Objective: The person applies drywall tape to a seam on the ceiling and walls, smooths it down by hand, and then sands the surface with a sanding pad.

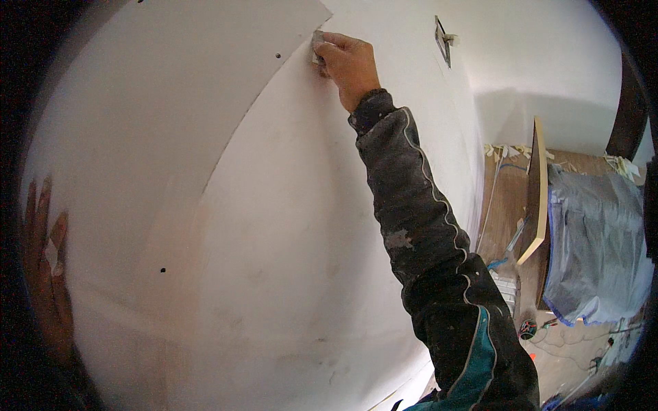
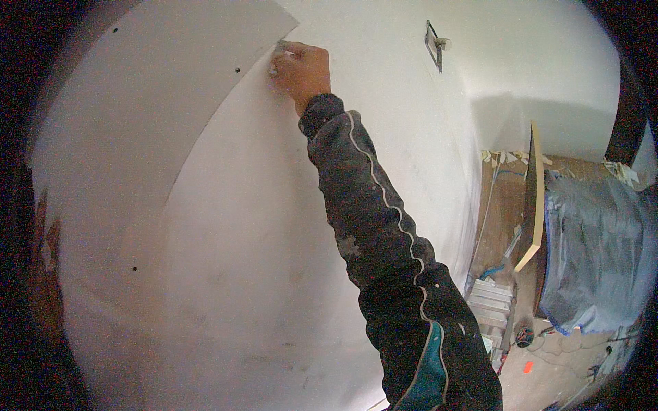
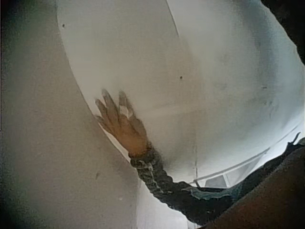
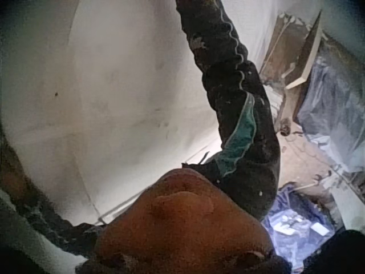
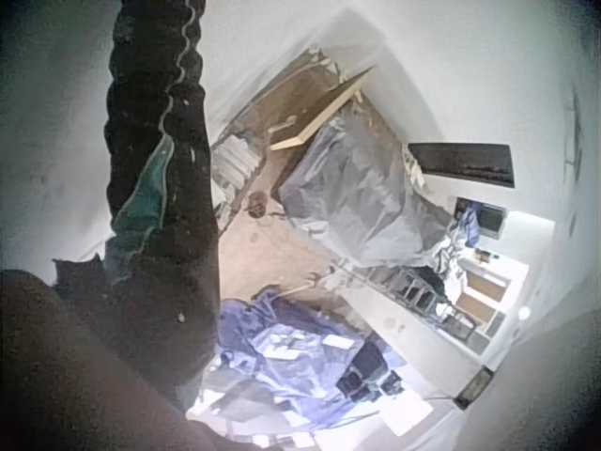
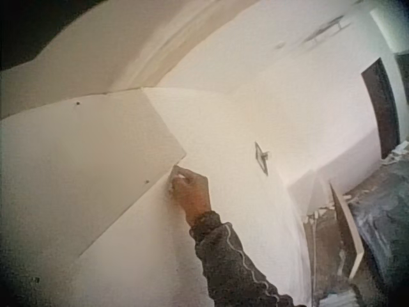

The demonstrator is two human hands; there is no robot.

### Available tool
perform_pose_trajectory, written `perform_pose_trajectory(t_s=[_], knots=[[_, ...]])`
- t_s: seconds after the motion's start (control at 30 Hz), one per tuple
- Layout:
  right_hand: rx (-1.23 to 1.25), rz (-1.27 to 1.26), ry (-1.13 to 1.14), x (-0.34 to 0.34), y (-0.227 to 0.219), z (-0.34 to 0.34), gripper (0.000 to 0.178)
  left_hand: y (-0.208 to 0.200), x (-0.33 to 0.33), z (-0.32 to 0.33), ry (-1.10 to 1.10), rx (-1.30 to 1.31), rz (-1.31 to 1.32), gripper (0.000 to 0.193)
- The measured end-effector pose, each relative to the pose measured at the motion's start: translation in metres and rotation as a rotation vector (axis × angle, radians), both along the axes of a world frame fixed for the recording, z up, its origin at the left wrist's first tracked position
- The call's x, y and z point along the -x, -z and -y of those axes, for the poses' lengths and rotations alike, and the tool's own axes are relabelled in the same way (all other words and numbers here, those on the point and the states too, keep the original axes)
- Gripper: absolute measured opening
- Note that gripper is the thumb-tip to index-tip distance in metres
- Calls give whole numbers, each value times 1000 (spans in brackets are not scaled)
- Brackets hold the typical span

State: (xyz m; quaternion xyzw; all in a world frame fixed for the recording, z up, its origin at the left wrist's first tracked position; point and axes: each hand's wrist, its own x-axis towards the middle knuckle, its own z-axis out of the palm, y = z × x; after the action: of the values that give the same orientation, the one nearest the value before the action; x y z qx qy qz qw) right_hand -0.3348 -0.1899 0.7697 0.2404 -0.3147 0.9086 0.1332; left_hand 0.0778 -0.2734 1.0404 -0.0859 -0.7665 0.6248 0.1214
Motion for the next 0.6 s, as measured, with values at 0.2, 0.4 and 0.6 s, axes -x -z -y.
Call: perform_pose_trajectory(t_s=[0.2, 0.4, 0.6], knots=[[-48, 5, -47, -12, 0, 3, 34, -6, 9, -2, -13, 71, -10, 51], [-8, -26, -227, -25, 7, -7, 39, -2, 20, -4, -28, 21, -26, 50], [44, 46, -92, -9, 6, -15, 33, -12, 7, -1, -180, 94, -112, 72]])
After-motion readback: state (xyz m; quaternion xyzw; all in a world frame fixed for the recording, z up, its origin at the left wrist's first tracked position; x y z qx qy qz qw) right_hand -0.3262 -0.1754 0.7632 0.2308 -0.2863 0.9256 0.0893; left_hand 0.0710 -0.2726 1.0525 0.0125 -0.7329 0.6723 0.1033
